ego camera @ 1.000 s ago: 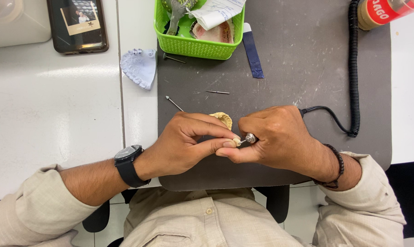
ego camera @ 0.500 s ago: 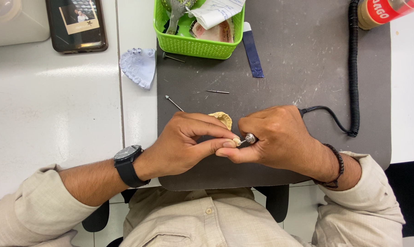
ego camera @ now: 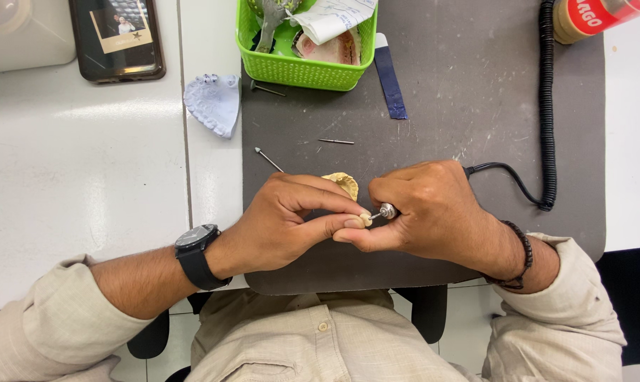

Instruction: The person holds a dental prosthesis and a small acrylic tooth piece, grinding and shaping them with a rotary handpiece. They reposition the pieces repeatedly, work on different surfaces, and set the handpiece down to check the fit of the tooth against the denture arch before resuming grinding.

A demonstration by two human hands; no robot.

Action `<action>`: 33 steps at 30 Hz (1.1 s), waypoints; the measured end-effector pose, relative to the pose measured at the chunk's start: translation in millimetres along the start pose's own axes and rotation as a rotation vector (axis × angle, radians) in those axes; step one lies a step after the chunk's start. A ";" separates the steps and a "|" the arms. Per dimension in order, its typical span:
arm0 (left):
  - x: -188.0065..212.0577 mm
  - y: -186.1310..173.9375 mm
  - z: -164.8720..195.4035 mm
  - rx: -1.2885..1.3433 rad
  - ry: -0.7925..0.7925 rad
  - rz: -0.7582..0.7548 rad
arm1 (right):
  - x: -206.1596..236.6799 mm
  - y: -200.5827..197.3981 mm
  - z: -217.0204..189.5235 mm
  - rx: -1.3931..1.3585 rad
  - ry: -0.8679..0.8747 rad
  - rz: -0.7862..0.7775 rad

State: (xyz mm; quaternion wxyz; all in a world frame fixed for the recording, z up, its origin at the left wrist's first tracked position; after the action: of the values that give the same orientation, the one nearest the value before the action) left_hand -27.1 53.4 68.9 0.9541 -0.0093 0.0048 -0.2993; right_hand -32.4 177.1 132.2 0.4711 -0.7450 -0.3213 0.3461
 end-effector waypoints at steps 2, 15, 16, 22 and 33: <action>0.3 0.5 -0.9 0.005 -0.004 0.001 | 0.7 1.2 0.1 -0.004 0.006 -0.011; 0.3 -0.8 -0.5 0.041 0.020 0.018 | 2.4 4.6 2.7 -0.013 0.003 -0.015; 0.5 -0.8 0.3 0.038 0.026 0.022 | 2.3 4.9 2.4 -0.013 0.000 -0.019; 1.1 -0.8 4.3 -0.016 0.042 0.040 | 2.0 1.0 2.9 0.032 0.002 -0.018; 1.3 -1.2 4.5 0.007 0.066 0.032 | 3.0 4.5 3.2 0.007 0.013 -0.035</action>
State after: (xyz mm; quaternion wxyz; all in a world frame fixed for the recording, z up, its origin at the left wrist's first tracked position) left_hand -26.7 51.7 73.5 0.9581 0.0041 0.0355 -0.2841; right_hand -32.6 179.5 126.4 0.4819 -0.7399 -0.3299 0.3339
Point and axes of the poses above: each hand's wrist, its own x-axis away from the middle knuckle, its own y-axis out of the palm, z = x × y, the point moved 8 cm from there along -x, towards the middle knuckle, and after that the axes turned 12 degrees about -y, right-handed, at the moved point
